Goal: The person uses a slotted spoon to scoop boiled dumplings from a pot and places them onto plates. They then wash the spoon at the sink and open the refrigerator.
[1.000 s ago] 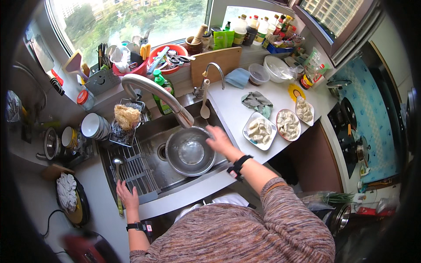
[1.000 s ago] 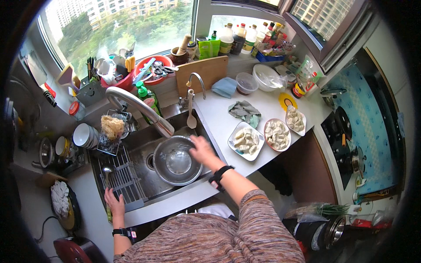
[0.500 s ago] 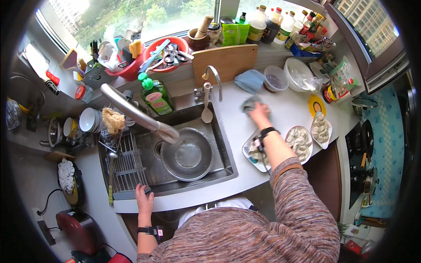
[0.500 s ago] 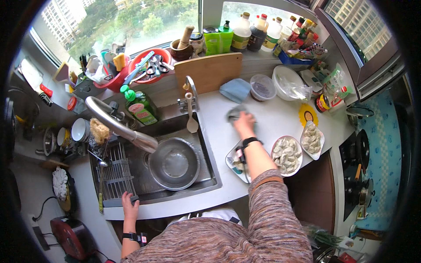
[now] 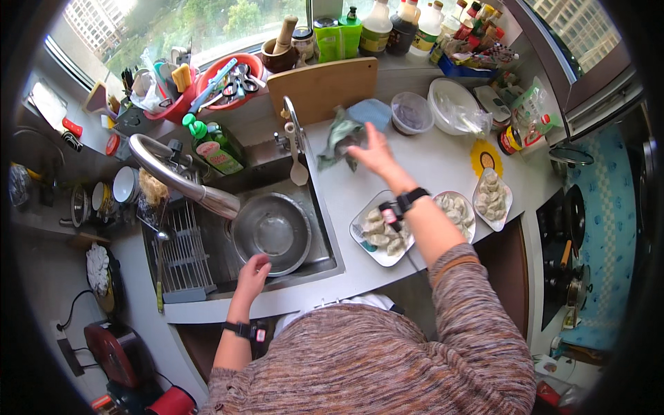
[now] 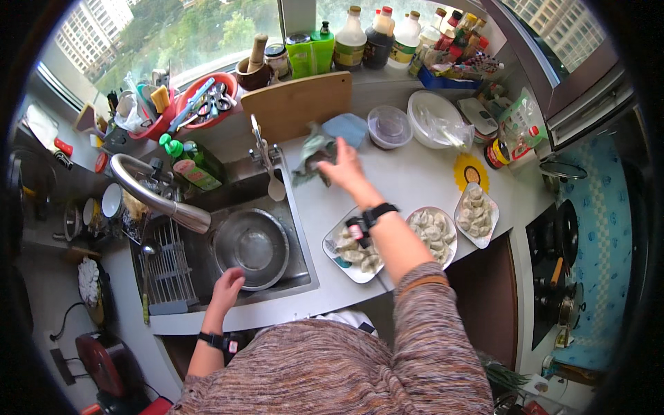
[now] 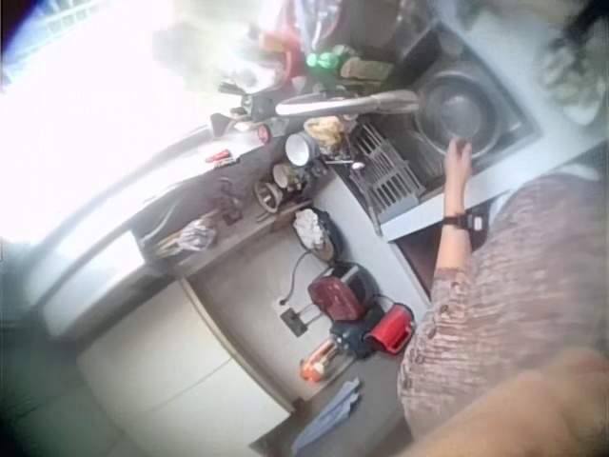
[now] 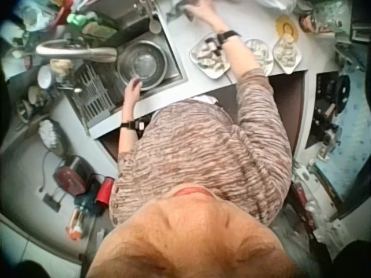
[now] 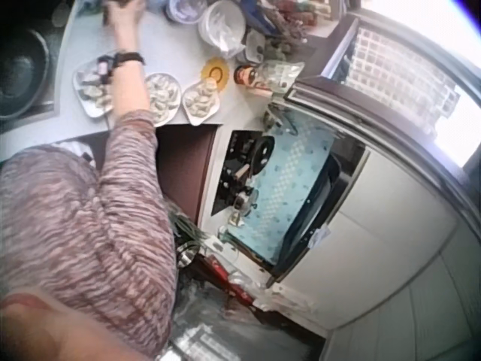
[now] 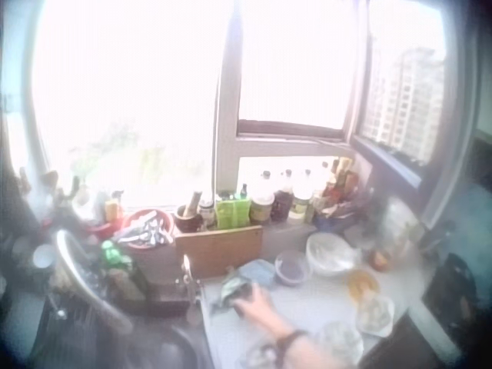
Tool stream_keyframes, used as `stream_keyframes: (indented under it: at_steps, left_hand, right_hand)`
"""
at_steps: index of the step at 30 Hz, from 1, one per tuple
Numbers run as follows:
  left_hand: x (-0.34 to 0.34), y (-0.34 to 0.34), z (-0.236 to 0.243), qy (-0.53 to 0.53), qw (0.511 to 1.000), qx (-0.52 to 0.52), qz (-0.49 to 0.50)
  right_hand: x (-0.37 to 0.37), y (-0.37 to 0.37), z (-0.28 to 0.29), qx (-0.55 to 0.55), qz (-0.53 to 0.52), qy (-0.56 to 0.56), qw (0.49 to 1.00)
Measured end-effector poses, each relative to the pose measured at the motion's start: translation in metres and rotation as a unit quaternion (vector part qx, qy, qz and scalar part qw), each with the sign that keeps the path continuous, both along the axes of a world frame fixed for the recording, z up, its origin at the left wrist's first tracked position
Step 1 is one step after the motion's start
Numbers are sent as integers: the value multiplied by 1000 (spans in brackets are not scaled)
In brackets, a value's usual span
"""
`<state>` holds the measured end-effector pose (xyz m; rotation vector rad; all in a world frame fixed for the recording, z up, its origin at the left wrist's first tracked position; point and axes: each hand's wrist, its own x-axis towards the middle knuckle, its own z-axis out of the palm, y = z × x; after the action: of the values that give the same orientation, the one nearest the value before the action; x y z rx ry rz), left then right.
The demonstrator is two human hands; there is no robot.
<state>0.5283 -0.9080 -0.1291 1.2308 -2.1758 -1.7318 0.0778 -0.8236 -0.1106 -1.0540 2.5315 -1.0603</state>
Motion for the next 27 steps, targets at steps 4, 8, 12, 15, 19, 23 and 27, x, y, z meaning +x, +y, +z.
stream_keyframes:
  at_steps: [4, 8, 12, 15, 19, 23, 27]
  left_hand:
    - [-84, 26, 19, 34, 953, 298, -46]
    - [-154, 67, 19, -72, 875, 471, -86]
    - [-195, 68, 5, -91, 853, 509, -68]
    - [-200, 53, -1, -41, 865, 499, -23]
    - [-196, 46, -2, -9, 875, 484, -12]
    - [-203, 23, 0, 81, 870, 480, 83]
    - [-201, 23, 6, 74, 900, 426, 59]
  right_hand:
    - [-23, 105, 0, 126, -4, -64, 990]
    - [13, 150, -32, 218, -5, -167, 962]
    - [24, 143, -45, 162, 10, -253, 954]
    - [23, 145, -39, 138, -86, -351, 922]
    - [32, 155, -37, 109, -54, -389, 913]
    - [36, 149, -42, -40, -125, -513, 848]
    - [62, 183, -43, -81, -155, -214, 961]
